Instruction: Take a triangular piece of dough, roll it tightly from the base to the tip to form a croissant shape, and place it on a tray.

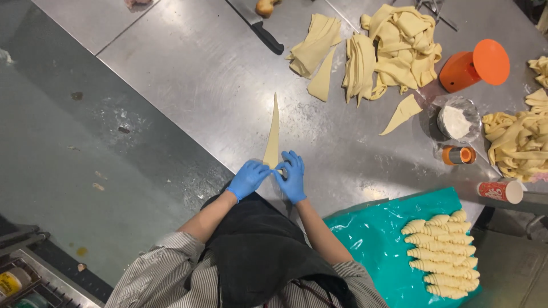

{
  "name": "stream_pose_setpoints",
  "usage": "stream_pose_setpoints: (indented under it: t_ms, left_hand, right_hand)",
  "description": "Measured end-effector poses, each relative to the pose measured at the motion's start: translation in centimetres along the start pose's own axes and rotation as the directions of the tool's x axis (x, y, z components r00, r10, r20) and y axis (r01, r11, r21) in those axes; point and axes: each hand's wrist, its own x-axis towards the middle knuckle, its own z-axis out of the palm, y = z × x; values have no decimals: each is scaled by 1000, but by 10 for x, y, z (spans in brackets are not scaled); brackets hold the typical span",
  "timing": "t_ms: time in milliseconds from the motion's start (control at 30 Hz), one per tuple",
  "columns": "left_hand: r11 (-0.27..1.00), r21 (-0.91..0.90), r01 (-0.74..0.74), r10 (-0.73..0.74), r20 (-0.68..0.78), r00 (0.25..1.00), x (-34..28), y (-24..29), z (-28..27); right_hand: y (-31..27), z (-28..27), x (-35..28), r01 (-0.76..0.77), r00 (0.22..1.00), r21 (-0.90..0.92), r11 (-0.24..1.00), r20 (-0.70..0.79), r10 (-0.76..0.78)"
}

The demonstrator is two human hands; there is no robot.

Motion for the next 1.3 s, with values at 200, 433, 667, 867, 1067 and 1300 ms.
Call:
stream_pose_setpoints:
  t_ms: [200,433,667,867,1067,1300]
  left_hand:
    - [981,16,-192,185,188,964,5,-9,6]
    - [998,26,-65,63,55,997,27,-11,-3]
    - [999,-49,10,-1,176,984,52,-40,3]
    - [999,-5,-31,32,268,963,62,-45,15]
    - [604,-371,706,-509,502,699,98,-25,-9]
    - [-12,-795,606,-510,526,681,111,15,-139]
  right_hand:
    - [5,5,17,-50,998,-3,999,-30,50]
    - [2,-3,24,56,998,5,998,30,-56]
    - [23,8,39,-96,987,153,984,-112,113]
    - [30,6,41,-219,941,548,807,-99,322]
    - [18,-21,64,-276,918,647,711,-41,394]
    - [-21,-62,86,-449,827,659,603,562,1]
